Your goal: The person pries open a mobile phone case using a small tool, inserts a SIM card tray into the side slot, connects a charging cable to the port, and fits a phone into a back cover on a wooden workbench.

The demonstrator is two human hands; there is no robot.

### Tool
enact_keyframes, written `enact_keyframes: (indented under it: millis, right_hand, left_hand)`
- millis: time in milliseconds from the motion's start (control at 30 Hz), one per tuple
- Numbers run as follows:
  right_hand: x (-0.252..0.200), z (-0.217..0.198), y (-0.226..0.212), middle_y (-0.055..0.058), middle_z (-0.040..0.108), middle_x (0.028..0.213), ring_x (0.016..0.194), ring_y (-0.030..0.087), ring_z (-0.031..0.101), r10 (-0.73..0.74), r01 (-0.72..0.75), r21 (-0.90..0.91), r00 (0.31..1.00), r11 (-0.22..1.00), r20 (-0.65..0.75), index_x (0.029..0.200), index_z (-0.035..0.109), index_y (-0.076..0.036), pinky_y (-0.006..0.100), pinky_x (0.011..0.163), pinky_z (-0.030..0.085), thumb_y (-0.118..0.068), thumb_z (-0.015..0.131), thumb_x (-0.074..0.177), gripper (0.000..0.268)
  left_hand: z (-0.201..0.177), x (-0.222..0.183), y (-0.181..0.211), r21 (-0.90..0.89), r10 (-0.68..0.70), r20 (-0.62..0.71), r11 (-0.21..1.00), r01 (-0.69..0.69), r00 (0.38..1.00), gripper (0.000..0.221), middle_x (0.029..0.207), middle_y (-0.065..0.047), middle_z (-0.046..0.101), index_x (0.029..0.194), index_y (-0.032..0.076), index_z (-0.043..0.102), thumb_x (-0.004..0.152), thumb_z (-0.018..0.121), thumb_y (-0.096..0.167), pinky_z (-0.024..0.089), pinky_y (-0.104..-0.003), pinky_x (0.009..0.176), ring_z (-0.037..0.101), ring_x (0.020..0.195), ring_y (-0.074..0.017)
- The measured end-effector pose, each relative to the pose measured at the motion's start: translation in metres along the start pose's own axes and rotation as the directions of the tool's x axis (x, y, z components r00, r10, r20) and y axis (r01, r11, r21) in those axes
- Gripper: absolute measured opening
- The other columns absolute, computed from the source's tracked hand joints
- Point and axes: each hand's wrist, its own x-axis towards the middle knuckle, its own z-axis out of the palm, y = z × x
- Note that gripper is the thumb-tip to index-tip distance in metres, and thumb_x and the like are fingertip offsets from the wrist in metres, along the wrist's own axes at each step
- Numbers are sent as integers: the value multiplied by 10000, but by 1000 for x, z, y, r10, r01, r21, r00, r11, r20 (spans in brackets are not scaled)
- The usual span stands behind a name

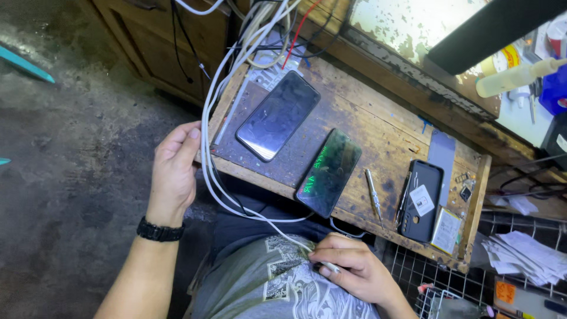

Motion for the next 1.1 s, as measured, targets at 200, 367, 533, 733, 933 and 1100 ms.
enact_keyframes:
  millis: [200,367,533,733,933,1100]
  right_hand:
    - [4,2,4,129,735,1001,914,259,719,2,-2,-27,1000,1000,3,1098,751,26,351,792,570,-93,726,919,217]
    - [9,5,4,129,739,1006,921,256,723,4,-3,-21,1000,1000,18,1100,754,27,350,798,574,-98,725,925,217]
    - [12,6,1,125,744,1003,917,251,726,36,-35,-12,999,999,10,1099,759,27,349,793,575,-103,725,923,221]
    - [16,6,-1,111,737,1011,919,236,721,91,-89,-51,995,995,36,1105,764,11,339,786,574,-105,725,919,223]
    - [18,7,0,105,724,1043,965,241,710,72,-68,-75,996,995,59,1143,763,-13,344,835,568,-95,725,912,248]
    - [14,8,1,106,717,1054,971,245,707,110,-107,-40,992,993,67,1157,763,-28,343,826,573,-109,720,910,264]
  left_hand:
    - [6,6,9,-140,-40,23,989,42,999,344,1210,-102,686,1382,-10,533,1062,538,114,555,-282,901,671,1030,-122]
    - [13,16,19,-266,-105,101,955,129,989,449,1309,-63,674,1451,-7,518,1042,552,176,541,-269,1000,670,1147,-116]
    - [13,32,18,-259,-129,136,952,162,982,466,1286,-94,694,1435,-21,564,1044,577,233,536,-291,951,672,1120,-155]
    - [13,38,19,12,-39,77,999,38,996,412,1214,-101,724,1376,-18,615,1047,607,231,541,-265,939,677,1075,-130]
    - [23,38,59,781,400,66,549,-297,914,312,1093,-150,735,1258,-19,684,1000,707,154,554,-306,837,705,952,-190]
    - [47,54,76,728,443,211,524,-442,871,265,1097,-140,721,1216,-31,689,997,724,114,568,-301,844,717,956,-197]
